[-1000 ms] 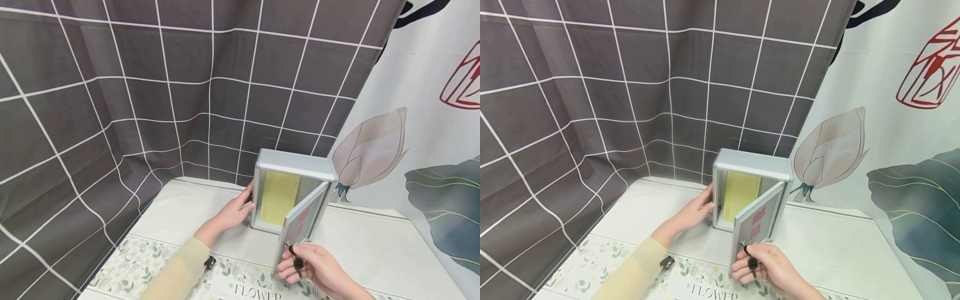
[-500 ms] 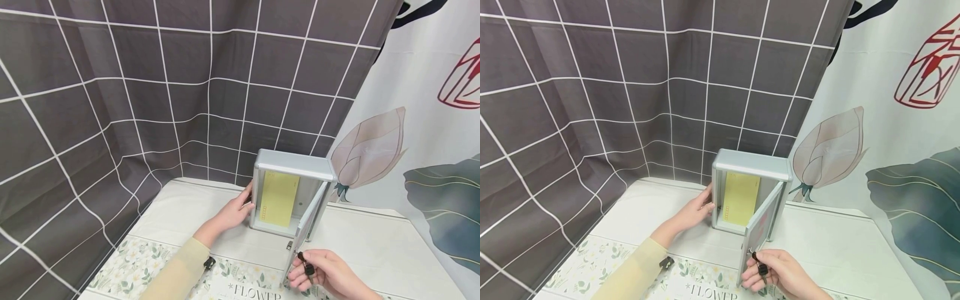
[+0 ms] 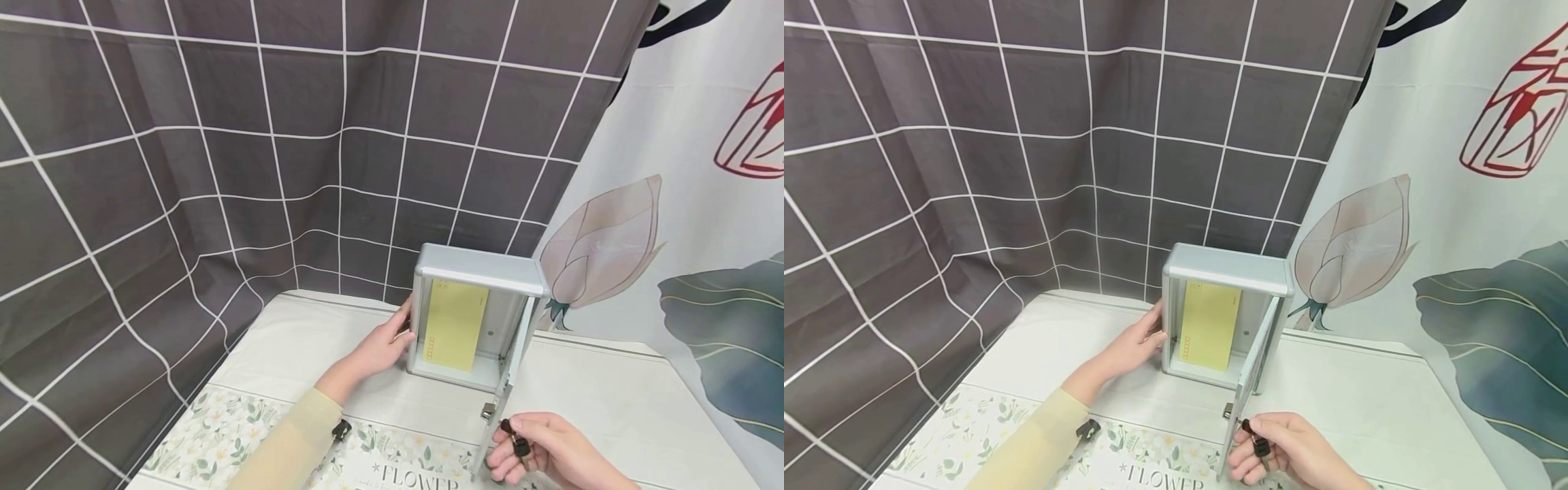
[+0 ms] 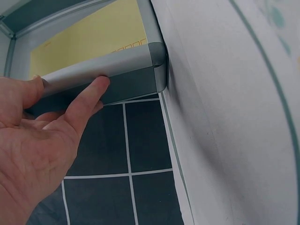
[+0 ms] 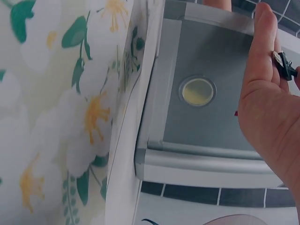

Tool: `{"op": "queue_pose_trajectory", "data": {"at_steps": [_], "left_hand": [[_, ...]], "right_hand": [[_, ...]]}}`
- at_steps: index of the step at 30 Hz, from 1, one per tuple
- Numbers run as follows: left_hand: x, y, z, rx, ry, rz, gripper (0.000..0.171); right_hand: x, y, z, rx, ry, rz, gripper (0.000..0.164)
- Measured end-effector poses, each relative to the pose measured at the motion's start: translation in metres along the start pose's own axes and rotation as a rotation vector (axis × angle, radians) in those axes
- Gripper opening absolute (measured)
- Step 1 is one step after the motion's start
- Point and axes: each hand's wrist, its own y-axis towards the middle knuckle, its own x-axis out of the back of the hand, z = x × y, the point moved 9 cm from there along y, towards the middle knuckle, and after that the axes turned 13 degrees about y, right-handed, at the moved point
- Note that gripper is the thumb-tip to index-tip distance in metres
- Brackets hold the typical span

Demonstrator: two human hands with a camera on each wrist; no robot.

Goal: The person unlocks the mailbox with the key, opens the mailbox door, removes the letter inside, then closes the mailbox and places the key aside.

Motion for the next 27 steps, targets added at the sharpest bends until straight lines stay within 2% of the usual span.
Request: {"op": "queue_pose_trajectory", "data": {"at_steps": [4, 10, 14, 27], "left_hand": [[0.0, -0.001, 0.0, 0.008, 0.003, 0.001, 0.083], [0.001, -0.001, 0.0, 0.011, 0.018, 0.0, 0.082], [0.0, -0.001, 0.0, -0.002, 0.012, 0.003, 0.08], [0.0, 0.0, 0.0, -0.01, -0.001, 0.011, 0.078]], "right_hand": [[-0.002, -0.004, 0.002, 0.006, 0.0, 0.034, 0.055], [-0.001, -0.009, 0.006, -0.047, -0.022, 0.028, 0.053], [-0.004, -0.011, 0.01, -0.043, -0.001, 0.074, 0.052], [-0.001, -0.023, 0.017, -0.065, 0.047, 0.107, 0.051]]}}
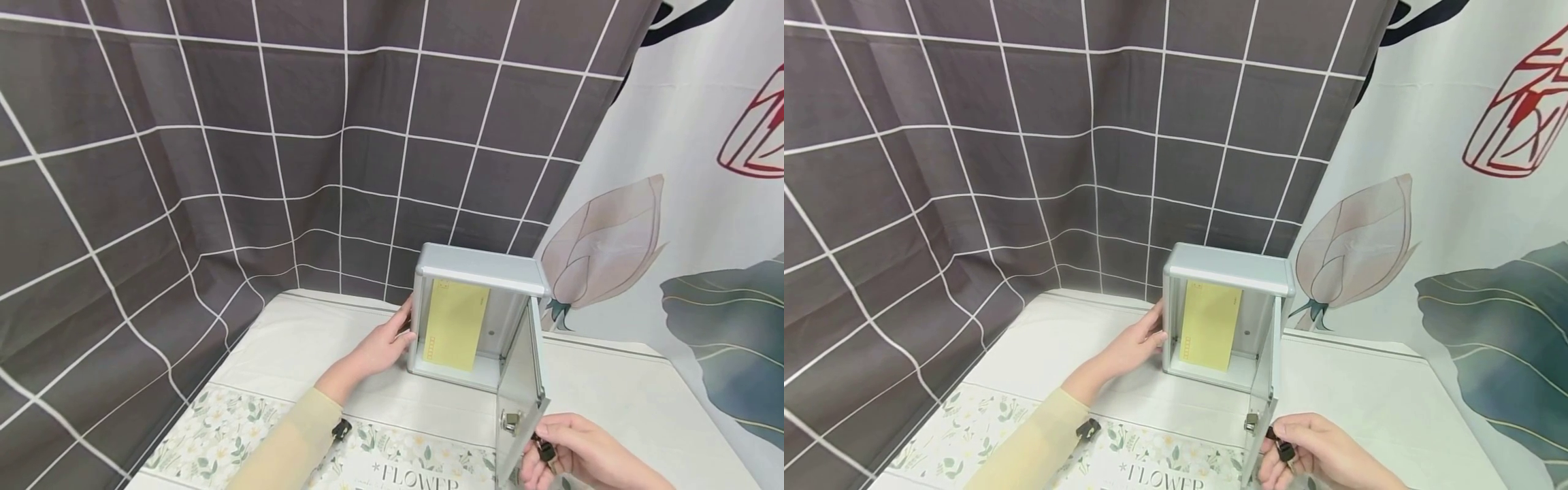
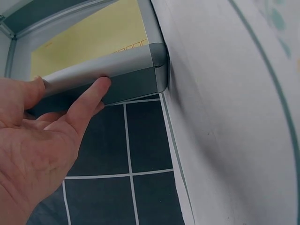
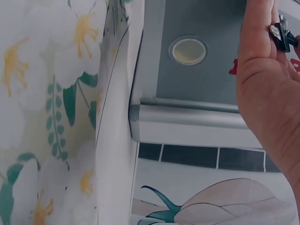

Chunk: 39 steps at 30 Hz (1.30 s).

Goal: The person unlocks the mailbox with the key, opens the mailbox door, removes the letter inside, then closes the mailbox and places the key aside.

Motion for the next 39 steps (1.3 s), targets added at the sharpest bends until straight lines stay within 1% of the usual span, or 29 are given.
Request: {"op": "queue_pose_trajectory", "data": {"at_steps": [2, 9, 14, 16, 18, 20, 23, 25, 28, 30, 35, 39], "left_hand": [[0.001, 0.0, -0.001, 0.0, 0.003, 0.0, 0.078], [0.001, 0.0, -0.001, 0.011, 0.004, 0.0, 0.078], [0.003, 0.0, -0.002, 0.004, 0.027, -0.004, 0.078], [0.005, 0.0, -0.002, 0.008, 0.036, -0.003, 0.079], [0.009, 0.0, -0.003, 0.011, 0.026, -0.005, 0.08], [0.015, -0.001, -0.005, 0.013, 0.007, -0.021, 0.081], [0.028, -0.002, -0.012, -0.003, -0.034, -0.089, 0.078], [0.039, -0.005, -0.018, -0.025, -0.054, -0.157, 0.074], [0.053, -0.009, -0.028, -0.07, -0.076, -0.249, 0.069], [0.061, -0.012, -0.036, -0.114, -0.082, -0.303, 0.066], [0.071, -0.02, -0.056, -0.217, -0.067, -0.394, 0.057], [0.076, -0.027, -0.068, -0.268, -0.038, -0.459, 0.05]], "right_hand": [[0.002, -0.002, 0.0, -0.002, 0.0, 0.011, 0.052], [0.007, -0.006, -0.001, -0.012, -0.065, 0.047, 0.053], [0.006, -0.007, -0.001, -0.015, -0.058, 0.053, 0.053], [0.006, -0.007, -0.001, -0.016, -0.058, 0.056, 0.054], [0.006, -0.007, -0.001, -0.016, -0.058, 0.058, 0.054], [0.006, -0.007, -0.001, -0.017, -0.059, 0.06, 0.054], [0.006, -0.008, -0.001, -0.016, -0.06, 0.061, 0.053], [0.007, -0.008, -0.001, -0.014, -0.06, 0.06, 0.051], [0.007, -0.008, -0.001, -0.014, -0.057, 0.057, 0.049], [0.007, -0.008, -0.001, -0.015, -0.055, 0.057, 0.049], [0.007, -0.008, -0.001, -0.014, -0.054, 0.056, 0.051], [0.007, -0.008, -0.001, -0.014, -0.047, 0.055, 0.052]]}}
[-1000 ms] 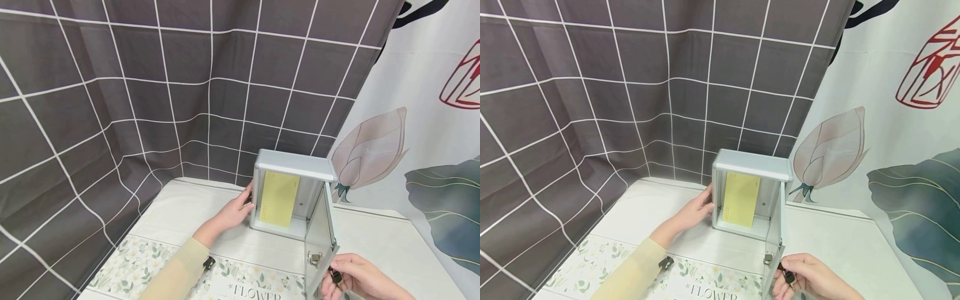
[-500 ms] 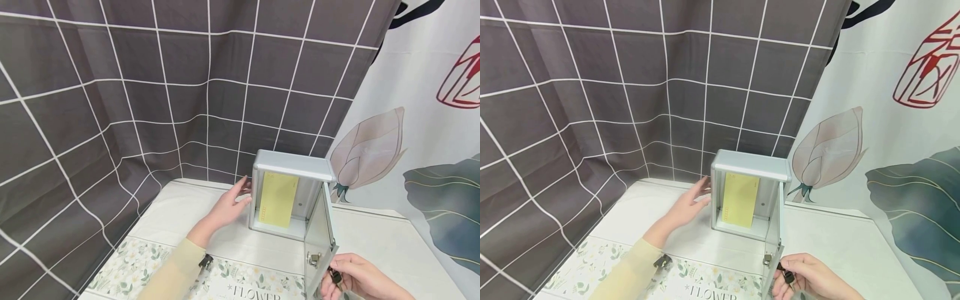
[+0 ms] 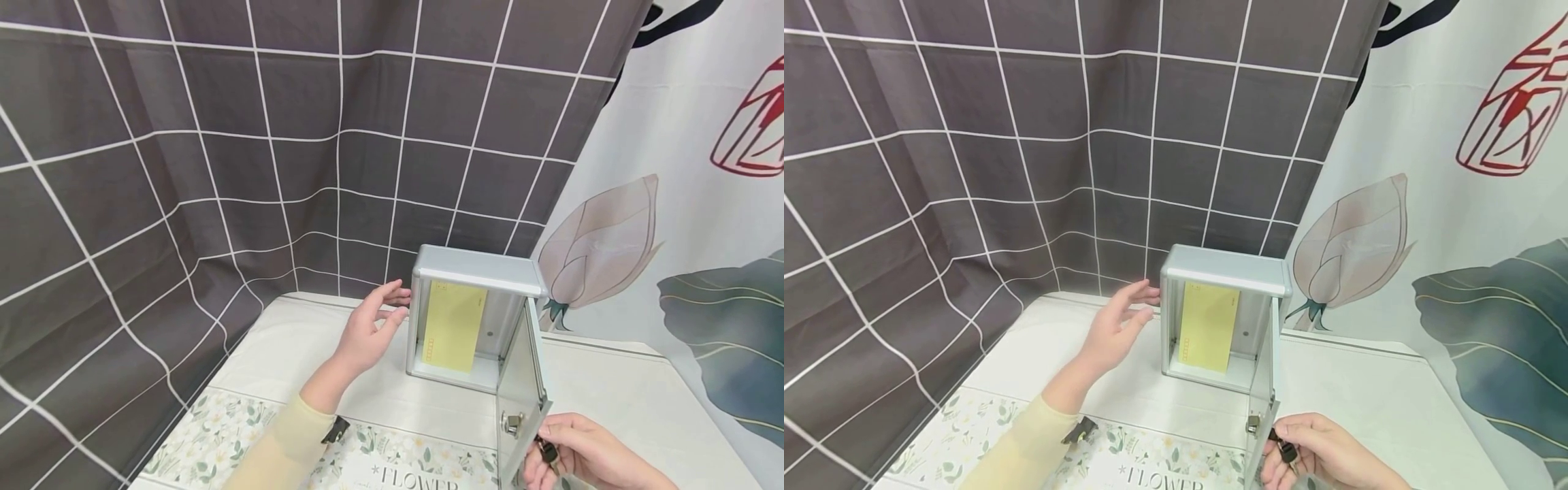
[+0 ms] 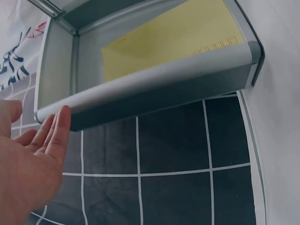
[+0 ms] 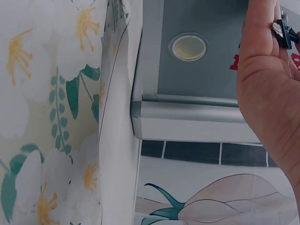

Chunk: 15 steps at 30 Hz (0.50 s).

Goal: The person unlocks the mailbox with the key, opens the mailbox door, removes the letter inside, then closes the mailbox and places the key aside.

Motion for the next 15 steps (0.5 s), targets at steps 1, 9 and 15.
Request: {"op": "queue_pose_trajectory", "data": {"at_steps": [1, 9, 15], "left_hand": [[0.001, -0.001, -0.003, -0.012, 0.0, -0.01, 0.048], [-0.014, -0.005, -0.017, -0.034, -0.058, 0.066, 0.047], [-0.034, -0.011, -0.022, -0.035, -0.072, 0.159, 0.05]], "right_hand": [[0.0, 0.0, 0.0, -0.001, 0.003, 0.0, 0.052], [0.0, 0.0, 0.0, -0.01, 0.002, -0.004, 0.052], [0.0, 0.0, 0.001, -0.012, -0.009, -0.009, 0.054]]}}
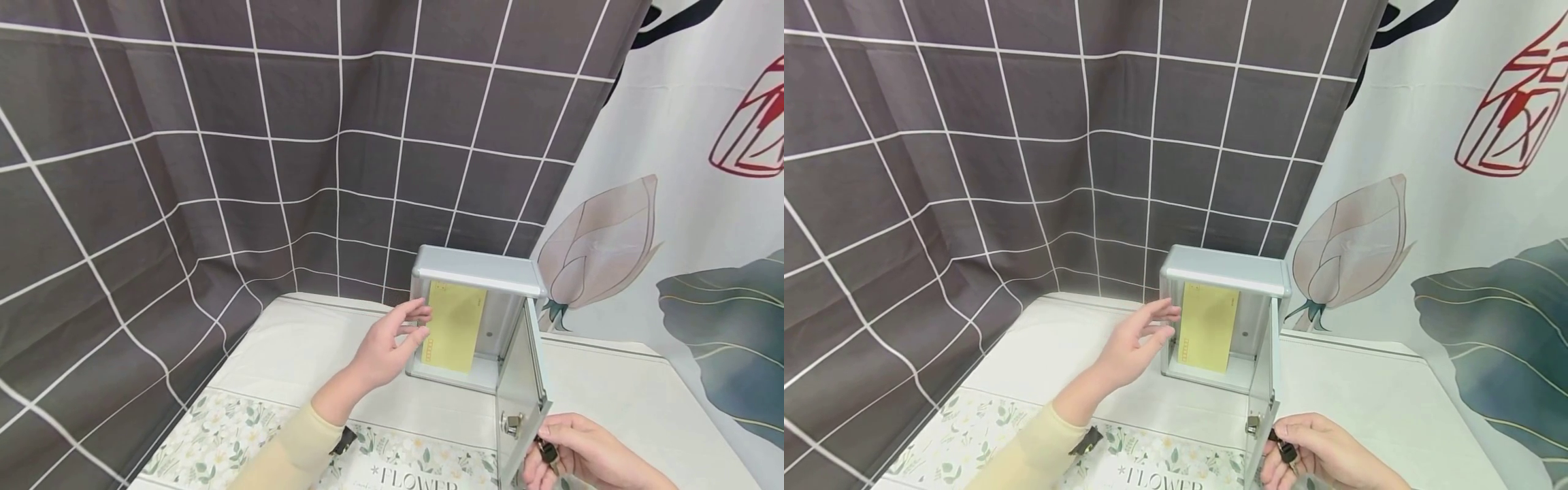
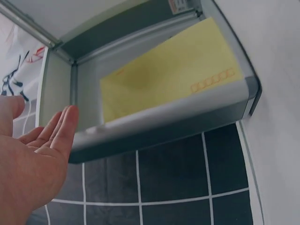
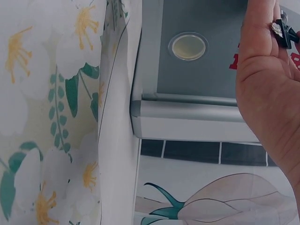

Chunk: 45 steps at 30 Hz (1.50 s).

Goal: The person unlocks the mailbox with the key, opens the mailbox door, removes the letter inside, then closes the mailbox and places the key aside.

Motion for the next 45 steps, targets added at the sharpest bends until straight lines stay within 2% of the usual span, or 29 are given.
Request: {"op": "queue_pose_trajectory", "data": {"at_steps": [3, 7, 13, 19, 22, 27, 36, 45], "left_hand": [[-0.009, -0.001, 0.001, 0.007, -0.005, 0.023, 0.051], [-0.021, -0.001, 0.005, 0.054, -0.022, 0.059, 0.054], [-0.044, -0.004, 0.018, 0.2, -0.034, 0.158, 0.068], [-0.062, -0.008, 0.029, 0.315, 0.038, 0.208, 0.079], [-0.068, -0.009, 0.034, 0.373, 0.096, 0.206, 0.084], [-0.076, -0.007, 0.037, 0.43, 0.169, 0.176, 0.094], [-0.087, -0.007, 0.038, 0.522, 0.167, 0.103, 0.107], [-0.096, -0.002, 0.042, 0.545, 0.174, 0.064, 0.11]], "right_hand": [[0.0, 0.0, 0.0, 0.0, 0.001, 0.004, 0.053], [0.0, -0.001, -0.001, -0.001, 0.006, 0.004, 0.054], [-0.001, -0.002, -0.001, -0.001, 0.009, 0.008, 0.054], [-0.001, -0.002, -0.001, 0.002, 0.009, 0.007, 0.054], [0.0, -0.002, -0.001, 0.001, 0.009, 0.002, 0.055], [0.001, -0.002, -0.001, 0.002, 0.001, -0.01, 0.054], [0.003, -0.002, 0.0, 0.008, 0.004, -0.03, 0.057], [0.001, -0.001, 0.0, 0.005, 0.06, -0.049, 0.058]]}}
